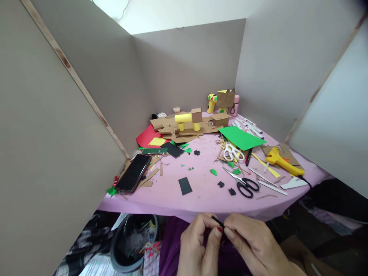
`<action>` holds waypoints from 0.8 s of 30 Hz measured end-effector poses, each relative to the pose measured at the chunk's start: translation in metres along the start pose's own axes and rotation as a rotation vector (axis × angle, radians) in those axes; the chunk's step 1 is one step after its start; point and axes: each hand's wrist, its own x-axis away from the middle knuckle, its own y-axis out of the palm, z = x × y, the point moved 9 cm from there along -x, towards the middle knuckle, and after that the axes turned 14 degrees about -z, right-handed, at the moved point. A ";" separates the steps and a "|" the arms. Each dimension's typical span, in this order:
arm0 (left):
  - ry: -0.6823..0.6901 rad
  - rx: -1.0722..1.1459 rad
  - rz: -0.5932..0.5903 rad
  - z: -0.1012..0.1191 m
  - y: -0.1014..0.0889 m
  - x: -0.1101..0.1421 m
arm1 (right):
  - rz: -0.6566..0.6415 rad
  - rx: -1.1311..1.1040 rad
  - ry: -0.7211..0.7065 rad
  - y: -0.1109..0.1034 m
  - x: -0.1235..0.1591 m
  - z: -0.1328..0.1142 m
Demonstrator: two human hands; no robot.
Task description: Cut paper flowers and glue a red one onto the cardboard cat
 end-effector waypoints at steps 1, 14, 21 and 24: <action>0.006 -0.010 -0.004 0.000 0.001 0.000 | -0.013 -0.037 0.025 0.001 0.000 0.003; 0.176 -0.221 -0.287 0.020 0.016 -0.009 | -0.171 -1.052 0.425 0.041 0.013 0.051; 0.069 -0.097 -0.230 0.015 0.011 -0.010 | -0.191 -0.864 0.329 0.029 0.009 0.043; 0.023 -0.042 -0.234 0.010 0.014 -0.009 | -0.193 -0.867 0.326 0.030 0.011 0.044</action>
